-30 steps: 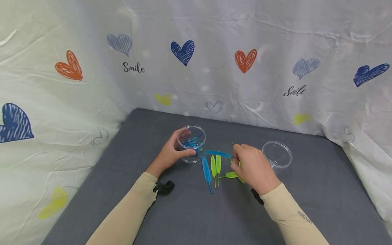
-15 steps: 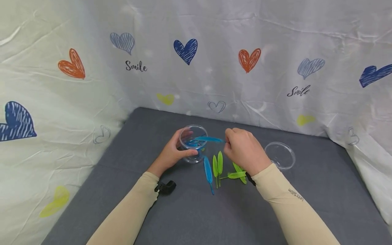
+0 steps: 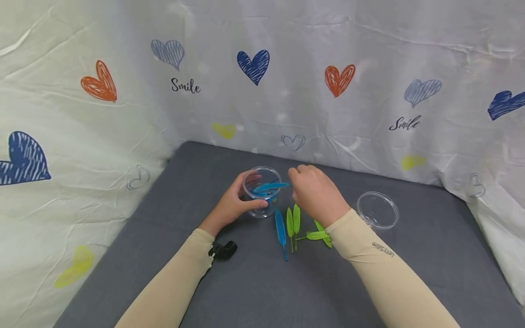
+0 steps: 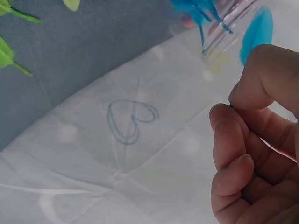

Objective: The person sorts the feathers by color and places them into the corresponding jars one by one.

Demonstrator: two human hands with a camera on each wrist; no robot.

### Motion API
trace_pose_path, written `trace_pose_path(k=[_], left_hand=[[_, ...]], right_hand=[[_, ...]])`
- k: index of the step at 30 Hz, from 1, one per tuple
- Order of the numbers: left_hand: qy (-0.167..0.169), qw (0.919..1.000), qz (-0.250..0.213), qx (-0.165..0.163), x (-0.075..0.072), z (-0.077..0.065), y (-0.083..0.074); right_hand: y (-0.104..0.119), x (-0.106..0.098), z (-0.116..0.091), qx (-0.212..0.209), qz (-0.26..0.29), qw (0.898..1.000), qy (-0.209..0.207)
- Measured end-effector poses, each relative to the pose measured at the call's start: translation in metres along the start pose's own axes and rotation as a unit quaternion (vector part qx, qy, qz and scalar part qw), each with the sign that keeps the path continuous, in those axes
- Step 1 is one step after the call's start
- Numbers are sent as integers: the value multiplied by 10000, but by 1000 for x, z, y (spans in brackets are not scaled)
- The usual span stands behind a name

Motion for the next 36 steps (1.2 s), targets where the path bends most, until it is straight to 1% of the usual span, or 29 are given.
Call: trace_pose_path(k=[3,7,13,22,27,30,36], left_hand=[[1,10000,-49,16,1,1,0],[32,9999,-93,25,2,1,-1],[34,9999,-122,52,2,2,-2],[69,9998,-187,41,2,2,-4],[41,9999,-127,42,1,2,-6],[34,10000,-78,0,1,2,-7],[86,9999,-67,-114,1,0,-5]], right_hand=[[9,-1,3,-263,-407,9988,-118],[21,-3,5,-601,-956,9932,-284],[33,-2,10,-905,-1362,9861,-291],[45,4,17,-1093,-1583,9812,-171],[54,6,19,-1319,-1671,9769,-197],[57,8,19,-1414,-1682,9753,-221],[58,16,18,-1506,-1660,9745,-140]])
Point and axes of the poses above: each hand's wrist, its own z-axis towards the middle knuckle, its own x-axis out of the palm, y = z × x, the point moved 7 cm from there along z, towards the middle knuckle, and after that the axes turned 6 degrees about -y, right-handed, at the moved point
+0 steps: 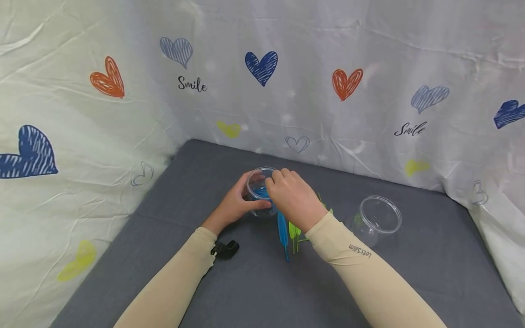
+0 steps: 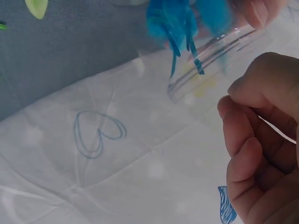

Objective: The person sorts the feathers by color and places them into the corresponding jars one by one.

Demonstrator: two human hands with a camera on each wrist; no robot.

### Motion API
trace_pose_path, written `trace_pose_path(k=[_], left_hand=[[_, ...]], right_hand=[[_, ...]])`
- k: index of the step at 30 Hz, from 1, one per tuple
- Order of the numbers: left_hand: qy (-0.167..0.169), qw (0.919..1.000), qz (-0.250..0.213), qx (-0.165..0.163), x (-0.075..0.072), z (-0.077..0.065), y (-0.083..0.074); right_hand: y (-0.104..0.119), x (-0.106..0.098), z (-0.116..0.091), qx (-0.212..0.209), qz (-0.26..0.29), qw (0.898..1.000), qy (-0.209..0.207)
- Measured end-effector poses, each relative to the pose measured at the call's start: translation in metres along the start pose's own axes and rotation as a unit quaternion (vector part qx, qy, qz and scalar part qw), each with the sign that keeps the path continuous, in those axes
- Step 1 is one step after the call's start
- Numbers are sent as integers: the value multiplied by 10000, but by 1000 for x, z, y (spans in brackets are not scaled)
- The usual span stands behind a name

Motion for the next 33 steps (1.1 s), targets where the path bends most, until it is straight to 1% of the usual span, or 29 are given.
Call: trace_pose_path(k=[7,13,17,22,26,29,33], left_hand=[[16,10000,-34,61,1,1,1],[0,9999,-79,99,2,3,4],[-64,9999,-61,94,1,3,6],[-97,9999,-34,111,1,3,6],[-102,9998,29,167,0,3,4],[-107,9997,50,205,0,3,4],[-103,9997,65,217,1,4,6]], right_hand=[[-2,1,-6,65,25,9999,-133],[-7,-4,-17,379,249,9988,-171],[-7,-6,-30,617,481,9965,-310],[-5,-2,-55,1099,932,9886,-425],[0,8,-76,1412,1250,9812,-409],[10,18,-90,1625,1491,9751,-227],[27,33,-107,1919,1780,9650,180]])
Point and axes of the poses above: each hand's wrist, its own z-axis towards the middle knuckle, its own x-axis out of the palm, y = z × x, the point moved 7 cm from there along z, towards the middle knuckle, and after that the axes turned 6 degrees about -y, right-handed, at the moved point
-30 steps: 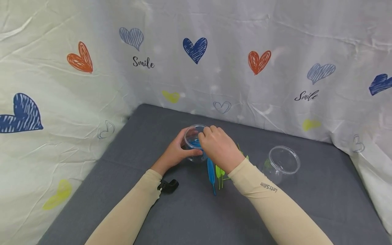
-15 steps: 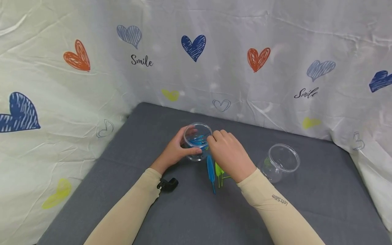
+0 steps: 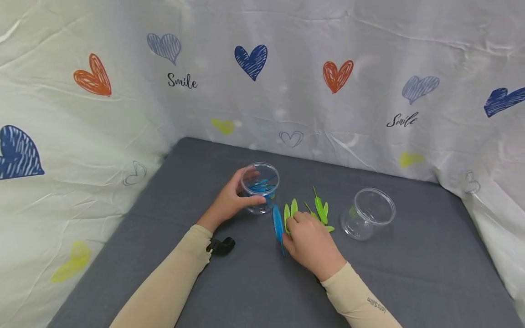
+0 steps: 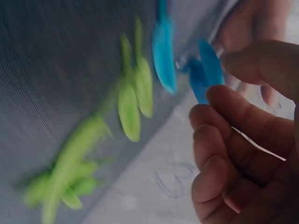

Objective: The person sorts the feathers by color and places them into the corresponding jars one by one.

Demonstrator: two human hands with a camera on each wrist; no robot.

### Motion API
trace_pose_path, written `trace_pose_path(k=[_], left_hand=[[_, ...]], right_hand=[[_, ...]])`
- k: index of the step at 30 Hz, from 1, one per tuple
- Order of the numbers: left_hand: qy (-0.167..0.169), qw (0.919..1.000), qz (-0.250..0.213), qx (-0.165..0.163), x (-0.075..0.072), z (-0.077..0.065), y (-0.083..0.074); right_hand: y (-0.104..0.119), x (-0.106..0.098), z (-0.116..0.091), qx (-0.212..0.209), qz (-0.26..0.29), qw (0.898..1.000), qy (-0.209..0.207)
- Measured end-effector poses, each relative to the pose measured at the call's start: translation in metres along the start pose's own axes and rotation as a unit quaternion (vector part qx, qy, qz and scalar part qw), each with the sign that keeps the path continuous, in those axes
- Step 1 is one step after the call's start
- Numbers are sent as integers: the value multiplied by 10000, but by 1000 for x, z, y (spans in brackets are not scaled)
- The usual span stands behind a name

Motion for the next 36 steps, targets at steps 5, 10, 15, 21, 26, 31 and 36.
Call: trace_pose_path(k=[5,10,15,21,26,31,36], left_hand=[[-8,9999,86,-60,0,-1,0],[4,10000,86,-40,1,-1,-1],[-1,10000,66,-25,1,0,-2],[-15,9999,48,-97,0,-1,-1],[-11,10000,30,-87,-1,-1,-2],[-7,10000,24,-79,-1,-1,-2],[-6,10000,62,-54,-1,0,-3]], right_hand=[[4,19,-16,404,154,9979,478],[4,28,-25,736,228,9945,711],[3,31,-30,837,301,9931,768],[7,34,-32,809,297,9937,722],[9,34,-33,812,217,9942,677],[10,34,-33,843,155,9942,646],[10,34,-33,872,181,9943,592]])
Point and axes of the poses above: each hand's wrist, its own z-axis towards the middle knuckle, its own x-axis out of the palm, y = z × x, the point moved 7 cm from there along z, towards the middle knuckle, and after that the axes turned 6 degrees about -y, right-handed, at the moved point
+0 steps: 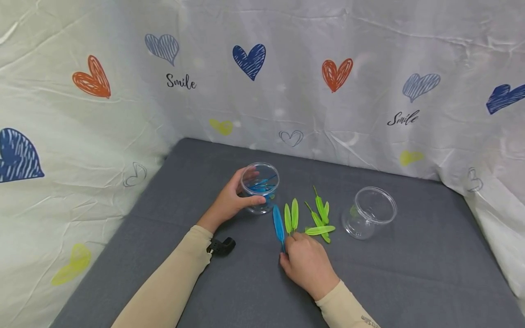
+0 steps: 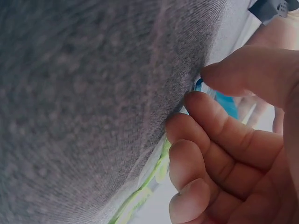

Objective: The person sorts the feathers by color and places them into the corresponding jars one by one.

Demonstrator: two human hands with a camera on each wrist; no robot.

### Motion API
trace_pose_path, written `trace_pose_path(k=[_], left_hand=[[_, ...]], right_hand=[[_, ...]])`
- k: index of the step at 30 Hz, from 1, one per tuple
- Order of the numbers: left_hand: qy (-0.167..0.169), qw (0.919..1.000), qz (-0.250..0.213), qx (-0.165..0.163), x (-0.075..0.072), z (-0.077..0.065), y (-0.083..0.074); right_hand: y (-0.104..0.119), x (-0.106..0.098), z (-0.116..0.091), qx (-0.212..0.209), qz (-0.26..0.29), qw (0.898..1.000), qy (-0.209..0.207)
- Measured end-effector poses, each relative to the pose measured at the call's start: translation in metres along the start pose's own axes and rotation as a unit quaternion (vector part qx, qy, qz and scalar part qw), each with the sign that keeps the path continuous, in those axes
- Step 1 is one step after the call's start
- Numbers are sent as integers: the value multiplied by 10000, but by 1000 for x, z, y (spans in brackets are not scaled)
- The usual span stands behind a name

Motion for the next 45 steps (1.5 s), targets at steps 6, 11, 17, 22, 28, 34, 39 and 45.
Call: trace_pose_path(k=[6,11,17,22,28,34,39,45], left_hand=[[-10,10000,47,27,0,0,0],[-12,10000,8,25,0,1,1],[-22,10000,62,46,1,1,2],[-22,10000,53,71,2,1,2],[10,10000,30,63,3,2,1],[-4,10000,-8,88,1,3,1],[-10,10000,8,64,2,3,4],[0,10000,24,23,1,3,5]], right_hand=[[0,-1,0,131,8,9999,-78],[0,-2,0,256,40,9996,-137],[1,-2,-1,363,34,9990,-261],[0,-3,-2,503,78,9983,-287],[-4,-6,-4,743,244,9967,-239],[-8,-4,-4,811,276,9961,-228],[-15,-8,-5,901,299,9954,-105],[-37,-37,-4,948,163,9945,-403]])
Point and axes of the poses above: each hand's wrist, its own z-axis towards the middle knuckle, its own x-axis out of the palm, y = z × x, the point moved 7 cm from there along z, towards the middle knuckle, and after that the axes turned 6 degrees about -y, right-handed, at the moved point
